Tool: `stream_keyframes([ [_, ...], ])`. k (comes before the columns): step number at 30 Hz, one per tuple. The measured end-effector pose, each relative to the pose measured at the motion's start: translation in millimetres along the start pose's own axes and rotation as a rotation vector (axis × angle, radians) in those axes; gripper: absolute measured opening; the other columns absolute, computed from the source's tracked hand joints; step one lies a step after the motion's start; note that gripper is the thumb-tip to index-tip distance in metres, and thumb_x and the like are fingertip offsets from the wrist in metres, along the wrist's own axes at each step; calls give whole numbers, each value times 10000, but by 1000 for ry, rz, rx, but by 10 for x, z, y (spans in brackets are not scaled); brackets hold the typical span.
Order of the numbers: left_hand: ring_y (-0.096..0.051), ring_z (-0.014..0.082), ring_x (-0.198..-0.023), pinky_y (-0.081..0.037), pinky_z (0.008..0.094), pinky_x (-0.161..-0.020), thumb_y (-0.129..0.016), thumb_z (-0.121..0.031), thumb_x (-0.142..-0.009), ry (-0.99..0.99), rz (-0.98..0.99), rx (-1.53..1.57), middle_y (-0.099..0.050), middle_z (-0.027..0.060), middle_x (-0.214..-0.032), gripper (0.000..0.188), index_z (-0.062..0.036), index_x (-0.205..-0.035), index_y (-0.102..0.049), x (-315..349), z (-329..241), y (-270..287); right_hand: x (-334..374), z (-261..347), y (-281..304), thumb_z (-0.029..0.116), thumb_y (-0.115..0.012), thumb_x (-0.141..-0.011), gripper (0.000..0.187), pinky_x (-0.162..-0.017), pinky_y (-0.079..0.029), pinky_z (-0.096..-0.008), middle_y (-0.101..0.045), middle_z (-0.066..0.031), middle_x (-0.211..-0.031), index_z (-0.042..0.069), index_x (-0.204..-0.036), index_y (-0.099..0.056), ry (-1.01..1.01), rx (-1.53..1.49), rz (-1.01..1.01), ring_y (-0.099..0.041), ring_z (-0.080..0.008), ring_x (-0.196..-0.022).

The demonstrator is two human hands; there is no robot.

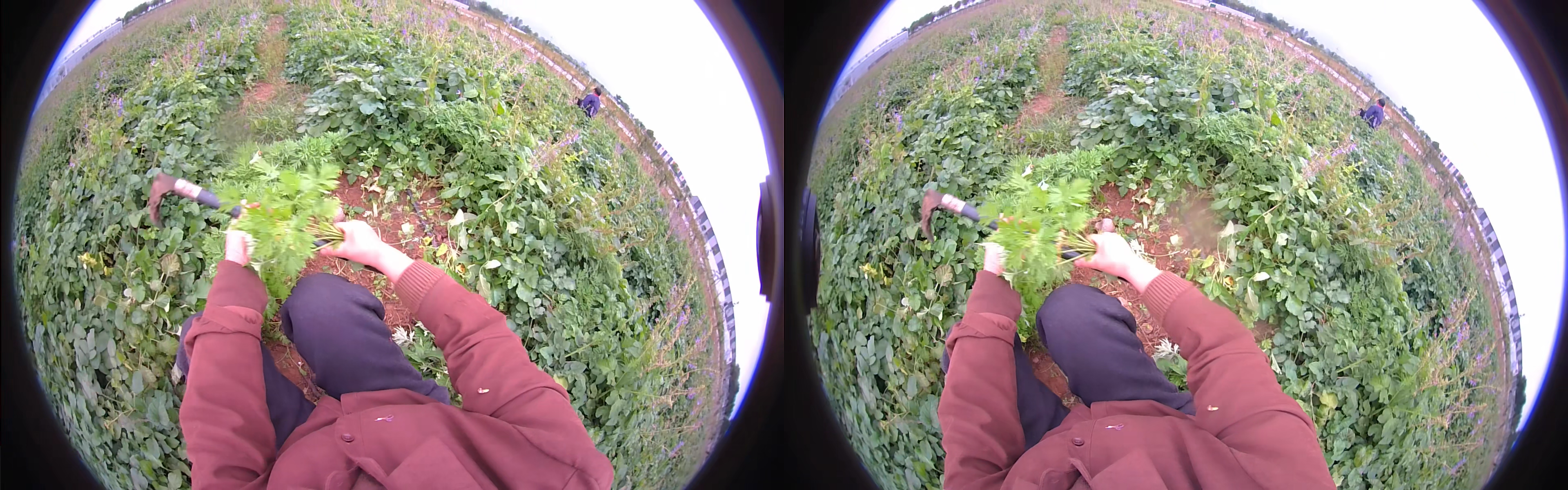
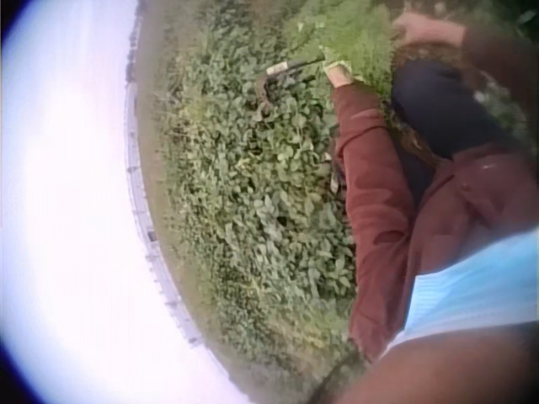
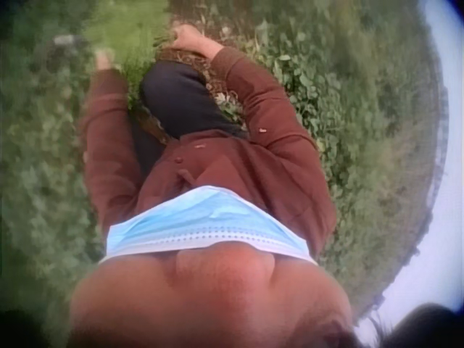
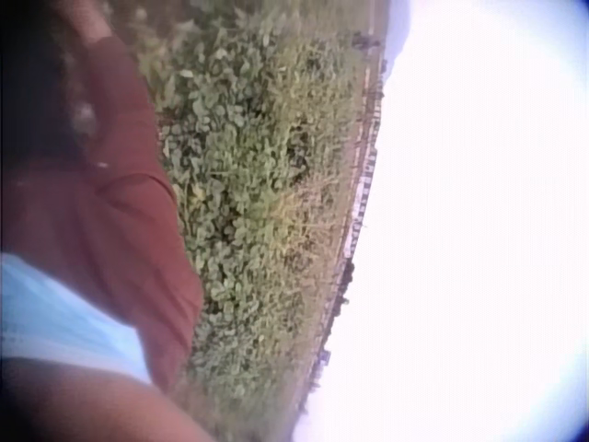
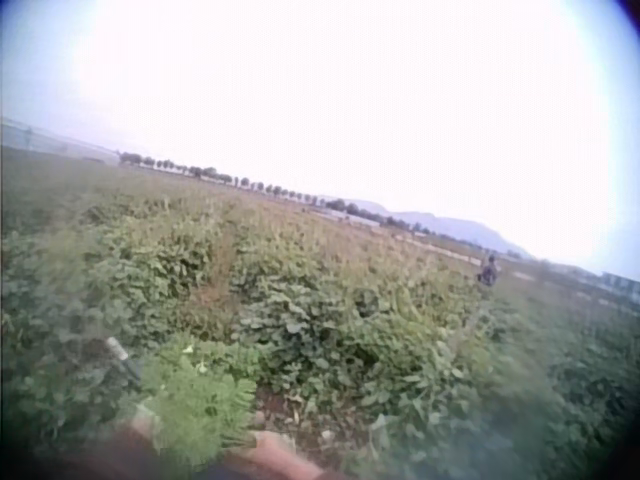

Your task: The person uses a sickle to cut weeds at ground level and pulls them out by hand, gathering the removed plants into a growing pile. The person repeatedly cuts and pulls weeds across a small area of soil.

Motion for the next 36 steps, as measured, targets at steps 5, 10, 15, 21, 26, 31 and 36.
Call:
stream_keyframes([
  [5, -578, 201, -1040, -471, 342, -892, -562, -223, -909, 187, 311, -393, -593, 133, -1109, 338, 3, -1156, -514, 399, 222, -835, 1075, -591, 238, 77, -668, -799, 301, -780, -459, -246, -659, -22, -935, -22, -1081, -623, -240, -461, -157, -545, -77, -817],
  [10, -579, 169, -998, -459, 297, -859, -515, -231, -941, 83, 308, -585, -584, 94, -1100, 335, 12, -1172, -502, 532, 21, -1120, 2324, -1363, 270, 142, -681, -800, 267, -780, -468, -300, -673, -64, -921, -2, -1022, -645, -726, -471, -436, -595, -146, -807],
  [15, -593, 142, -885, -471, 281, -787, -502, -224, -950, -74, 119, -544, -615, 71, -995, 255, -12, -1084, -543, 529, -190, -1010, 2379, -1867, 772, 96, -689, -782, 351, -729, -489, -283, -685, -90, -882, 23, -1119, -623, -729, -132, -709, -623, -139, -762],
  [21, -605, 139, -828, -483, 272, -747, -508, -219, -946, -192, 65, -519, -632, 70, -931, 228, -11, -1025, -560, 721, -489, -884, 790, -1038, 1355, 135, -601, -887, 101, -512, -365, -247, -550, 12, -637, 37, -870, -618, -381, -422, -733, -457, -77, -537],
  [26, -606, 153, -871, -479, 283, -782, -519, -238, -941, -159, 54, -575, -628, 83, -960, 264, 0, -1051, -549, 832, -689, -706, -743, 9, 985, 247, -588, -914, 186, -500, -313, -226, -470, 50, -636, 100, -804, -557, -204, -605, -631, -376, -67, -539],
  [31, -561, 165, -1014, -435, 324, -890, -532, -331, -935, -42, -30, -583, -586, 98, -1109, 389, -1, -1139, -510, 758, -815, -434, -1554, 984, -292, 262, -621, -886, 256, -633, -476, -303, -606, -45, -786, 30, -993, -621, -125, -393, -244, -550, -127, -688],
  [36, -543, 152, -879, -447, 334, -805, -522, -344, -939, -22, -403, -427, -589, 60, -994, 347, -30, -1087, -541, 535, -1027, 171, -1503, 1631, -1210, 204, -603, -814, 331, -820, -486, -384, -647, -193, -1006, 13, -1082, -580, 92, -455, 140, -626, -315, -944],
])
Point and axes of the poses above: each hand's wrist, its own x-axis away from the middle knuckle, its own y-axis out of the back of the hand, z = x × y, the point moved 4 cm from there along -x, towards the middle knuckle
